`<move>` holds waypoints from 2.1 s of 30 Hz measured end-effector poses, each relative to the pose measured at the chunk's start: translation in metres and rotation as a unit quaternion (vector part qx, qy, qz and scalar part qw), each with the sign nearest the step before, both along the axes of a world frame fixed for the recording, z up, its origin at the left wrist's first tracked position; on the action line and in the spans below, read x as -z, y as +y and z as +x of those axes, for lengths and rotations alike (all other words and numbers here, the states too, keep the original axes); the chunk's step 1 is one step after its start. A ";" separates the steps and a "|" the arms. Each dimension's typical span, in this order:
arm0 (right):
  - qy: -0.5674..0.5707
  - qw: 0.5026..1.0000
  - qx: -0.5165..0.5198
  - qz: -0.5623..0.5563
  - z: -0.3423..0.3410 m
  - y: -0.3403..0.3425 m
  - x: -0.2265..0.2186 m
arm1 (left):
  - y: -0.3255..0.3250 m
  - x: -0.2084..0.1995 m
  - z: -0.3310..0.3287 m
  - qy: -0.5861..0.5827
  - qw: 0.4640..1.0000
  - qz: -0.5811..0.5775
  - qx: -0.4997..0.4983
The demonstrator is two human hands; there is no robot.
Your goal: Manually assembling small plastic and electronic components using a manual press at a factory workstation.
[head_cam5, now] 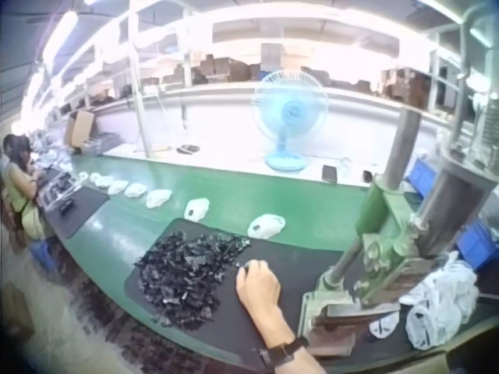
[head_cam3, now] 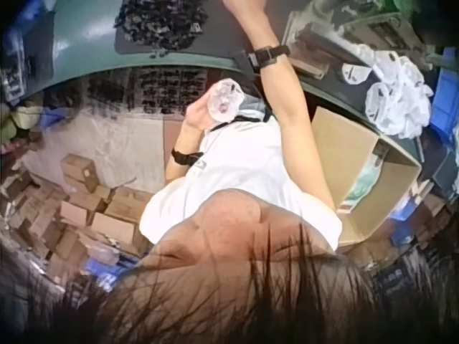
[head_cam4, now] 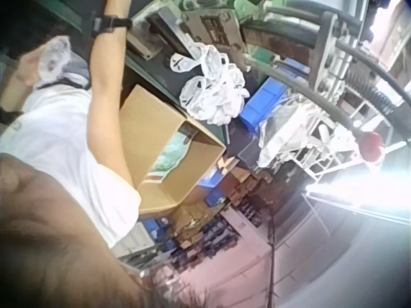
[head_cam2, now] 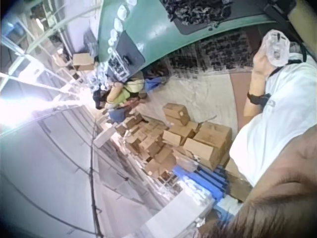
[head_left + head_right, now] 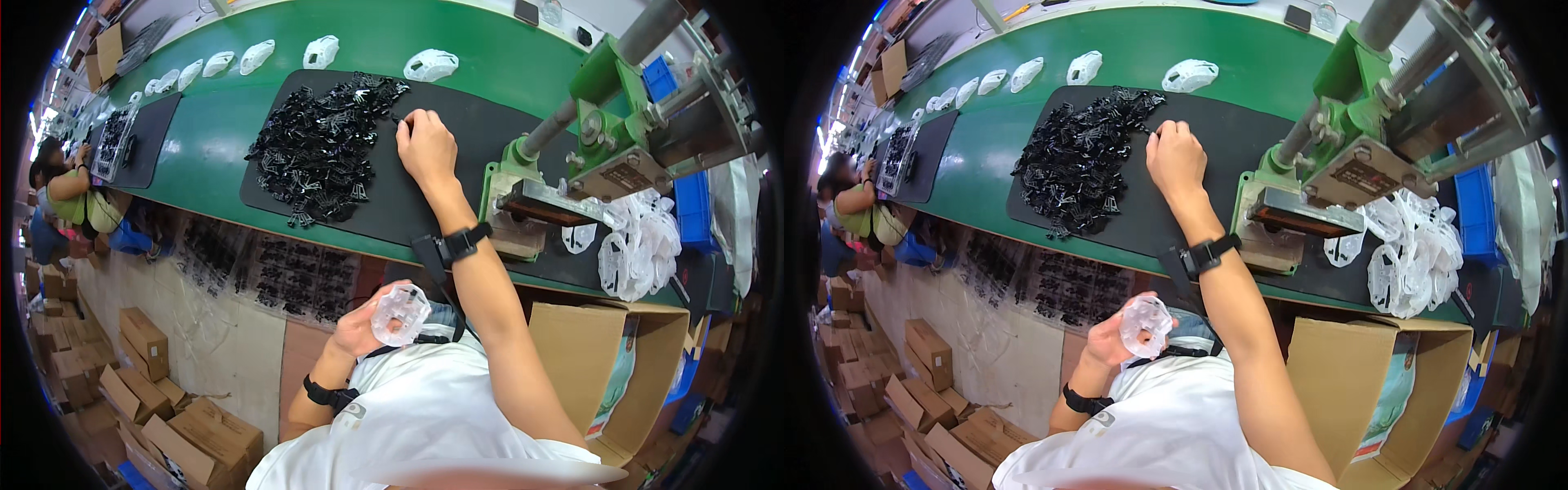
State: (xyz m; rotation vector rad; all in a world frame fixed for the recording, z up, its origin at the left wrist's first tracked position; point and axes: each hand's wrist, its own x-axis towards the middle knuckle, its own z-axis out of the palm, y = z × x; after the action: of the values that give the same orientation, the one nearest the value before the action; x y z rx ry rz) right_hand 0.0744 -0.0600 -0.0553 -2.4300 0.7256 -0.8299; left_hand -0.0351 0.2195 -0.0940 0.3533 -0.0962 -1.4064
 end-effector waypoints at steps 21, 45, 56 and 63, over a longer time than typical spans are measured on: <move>-0.195 0.733 -0.245 0.604 -0.198 0.050 -0.070 | -0.090 -0.079 0.034 -0.349 0.916 0.020 -0.196; -0.343 0.510 -0.206 0.761 -0.223 0.057 -0.048 | -0.110 -0.070 0.018 -0.620 0.687 -0.098 -0.366; -0.452 0.589 -0.133 0.657 -0.207 0.059 -0.059 | -0.098 -0.073 -0.030 -0.659 0.731 -0.046 -0.171; -0.453 0.650 -0.142 0.593 -0.212 0.078 -0.061 | -0.106 -0.068 -0.022 -0.620 0.764 -0.118 -0.138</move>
State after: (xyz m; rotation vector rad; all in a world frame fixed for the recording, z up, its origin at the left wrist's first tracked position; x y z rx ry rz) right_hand -0.1380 0.0182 0.0060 -0.7133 0.2514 -0.8619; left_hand -0.0573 0.1137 -0.0255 0.9986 -1.2492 -0.6419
